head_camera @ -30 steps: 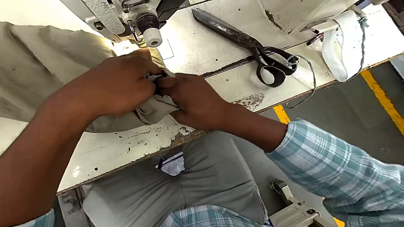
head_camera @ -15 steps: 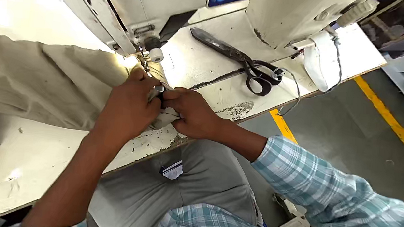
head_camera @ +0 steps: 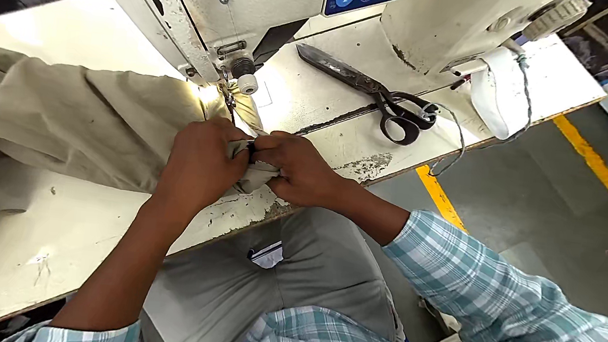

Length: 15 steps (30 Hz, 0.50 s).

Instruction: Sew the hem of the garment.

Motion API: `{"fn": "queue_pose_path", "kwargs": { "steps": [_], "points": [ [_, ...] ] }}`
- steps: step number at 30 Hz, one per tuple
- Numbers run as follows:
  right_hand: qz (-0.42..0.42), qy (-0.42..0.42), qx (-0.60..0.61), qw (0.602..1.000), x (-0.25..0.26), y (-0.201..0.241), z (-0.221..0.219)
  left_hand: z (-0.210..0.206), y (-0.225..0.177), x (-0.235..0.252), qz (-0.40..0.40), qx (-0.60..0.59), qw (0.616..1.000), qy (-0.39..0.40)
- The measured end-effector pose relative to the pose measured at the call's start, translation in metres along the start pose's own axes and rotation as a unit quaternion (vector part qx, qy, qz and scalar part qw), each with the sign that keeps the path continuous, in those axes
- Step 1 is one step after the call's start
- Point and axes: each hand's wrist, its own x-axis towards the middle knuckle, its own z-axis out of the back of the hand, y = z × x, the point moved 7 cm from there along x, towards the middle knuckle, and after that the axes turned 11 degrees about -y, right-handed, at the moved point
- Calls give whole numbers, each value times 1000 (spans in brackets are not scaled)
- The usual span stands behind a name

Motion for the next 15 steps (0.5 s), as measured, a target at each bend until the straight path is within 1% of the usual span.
{"fn": "queue_pose_path", "kwargs": {
  "steps": [4, 6, 7, 8, 9, 10, 11, 12, 13, 15],
  "points": [
    [22, 11, -6, 1000, 0, 3, -1, -7, 0, -1, -28, 12, 999, 43],
    [9, 22, -20, 1000, -2, 12, 6, -8, -3, -2, -37, 32, 997, 51],
    [-25, 5, -8, 1000, -3, 17, 15, -9, -4, -2, -40, 36, 997, 52],
    [-77, -41, 20, 996, -6, 20, 26, -10, -4, -3, -43, 40, 997, 54],
    [-142, -95, 51, 984, -10, 20, 36, -12, -3, -5, -44, 41, 997, 58],
    [-210, -129, 62, 967, -15, 17, 43, -13, -2, -8, -45, 44, 996, 61],
    [-269, -136, 58, 952, -18, 11, 44, -14, -1, -10, -46, 47, 996, 60],
    [-311, -118, 40, 942, -19, 5, 40, -14, -1, -12, -46, 54, 996, 57],
    [-324, -95, 18, 941, -18, 2, 31, -15, -1, -13, -52, 60, 996, 47],
    [-266, -85, -17, 960, -10, 9, 20, -15, 0, -16, -72, 61, 995, 24]
  ]
}}
